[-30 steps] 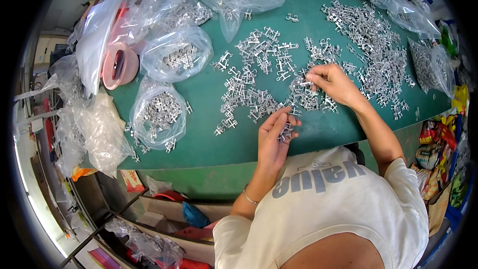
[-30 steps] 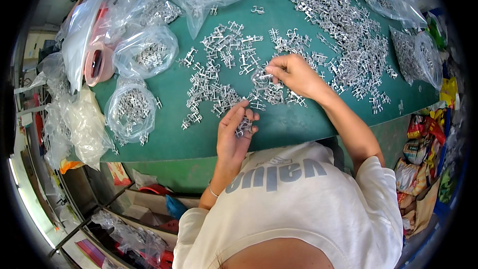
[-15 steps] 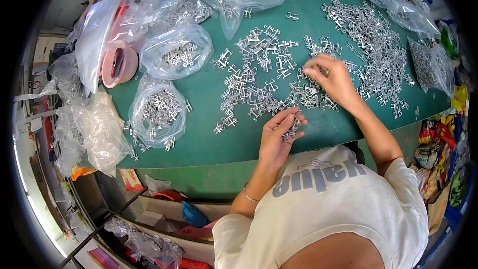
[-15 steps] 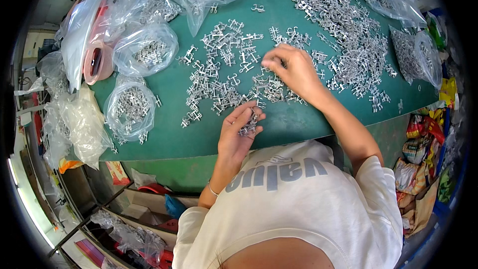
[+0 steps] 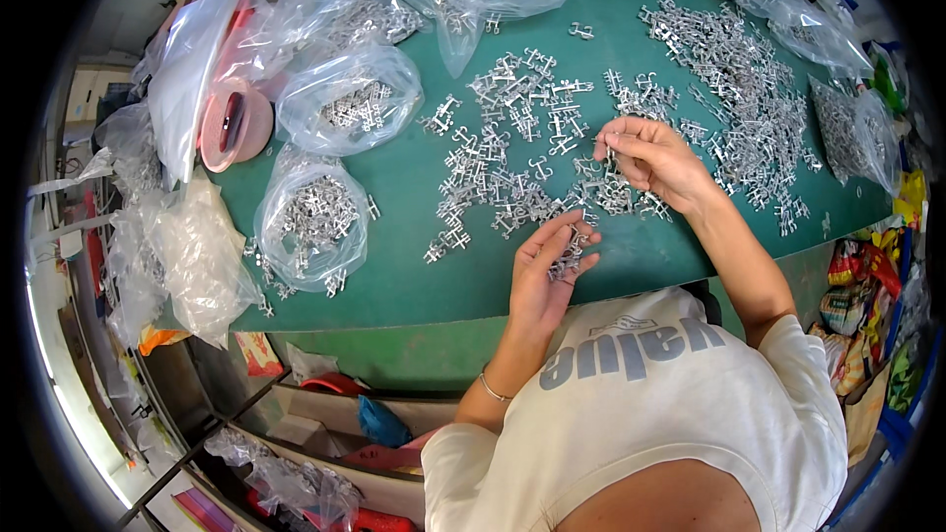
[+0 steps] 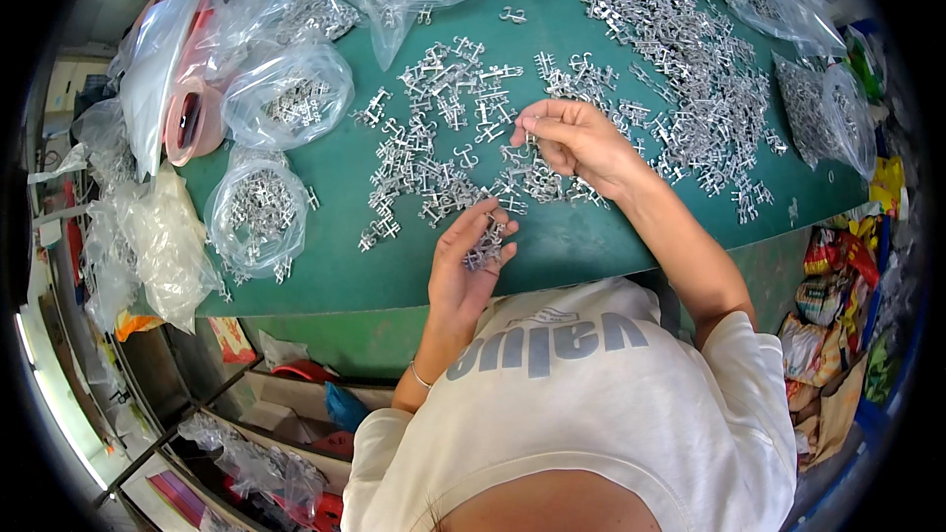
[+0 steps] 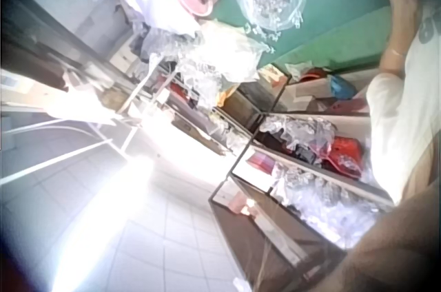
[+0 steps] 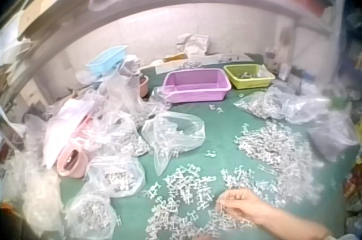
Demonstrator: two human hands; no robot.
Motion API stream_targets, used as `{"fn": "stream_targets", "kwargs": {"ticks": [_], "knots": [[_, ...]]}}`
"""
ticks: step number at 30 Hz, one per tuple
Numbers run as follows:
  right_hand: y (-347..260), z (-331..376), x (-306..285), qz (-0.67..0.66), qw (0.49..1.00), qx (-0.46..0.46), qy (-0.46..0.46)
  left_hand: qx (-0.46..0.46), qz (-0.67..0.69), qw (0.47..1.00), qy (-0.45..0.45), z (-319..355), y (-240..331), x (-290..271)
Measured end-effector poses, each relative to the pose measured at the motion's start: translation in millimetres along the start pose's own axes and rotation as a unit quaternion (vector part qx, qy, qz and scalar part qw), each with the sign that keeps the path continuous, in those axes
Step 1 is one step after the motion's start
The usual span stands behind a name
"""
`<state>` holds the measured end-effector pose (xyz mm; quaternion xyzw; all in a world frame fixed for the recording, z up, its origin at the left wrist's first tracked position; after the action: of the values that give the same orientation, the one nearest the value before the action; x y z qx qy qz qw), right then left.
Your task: The person sorts through a large pile of silver-colored hardware components by hand on a green workbench, picking up individual pieces and placing them into a clear plastic bag.
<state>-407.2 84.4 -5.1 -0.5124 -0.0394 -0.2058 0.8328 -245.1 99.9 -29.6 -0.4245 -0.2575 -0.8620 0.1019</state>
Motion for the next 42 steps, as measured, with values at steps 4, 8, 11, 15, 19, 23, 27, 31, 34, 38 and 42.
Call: {"fn": "stream_targets", "kwargs": {"ticks": [4,8,11,15,19,23,27,31,34,38,42], "knots": [[8,4,10,-0.123,0.991,0.05,-0.02,0.002,0.005,1.0,-0.016,0,0,2],[8,6,14,-0.126,0.99,0.051,-0.045,-0.012,0.019,1.0,0.017,1,0,3],[5,8,19,-0.143,0.988,0.047,-0.039,-0.01,0.025,0.999,0.024,1,1,2],[3,10,25,-0.2,0.977,0.054,-0.058,-0.018,0.047,0.999,0.011,1,0,-1],[6,10,28,-0.235,0.968,0.071,-0.052,-0.027,0.061,0.998,0.001,1,-1,1],[2,2,19,-0.123,0.991,-0.024,-0.043,-0.024,0.074,0.997,-0.018,1,-1,-1],[-33,-7,38,0.453,0.85,-0.258,0.074,-0.015,0.051,0.998,-0.027,2,0,1],[-20,-16,70,0.612,0.725,-0.308,0.067,-0.022,0.029,0.999,-0.028,3,-1,0],[-26,-15,63,0.494,0.83,-0.256,0.034,-0.007,0.033,0.999,0.013,5,1,-8],[-22,13,70,0.388,0.903,-0.144,-0.117,0.004,0.091,0.995,0.036,3,6,4],[-31,6,38,0.427,0.888,-0.17,0.013,-0.046,0.131,0.99,-0.013,-2,-2,6]]}}
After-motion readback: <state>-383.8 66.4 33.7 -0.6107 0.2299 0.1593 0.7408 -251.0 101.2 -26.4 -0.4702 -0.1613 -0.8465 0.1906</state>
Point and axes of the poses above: each hand's wrist, its own z-axis away from the middle knuckle, its own x-axis out of the palm, y = z × x, the point moved 9 cm from there along -z, towards the middle knuckle, and after that the axes turned 5 degrees about z, right-handed, at the moved point
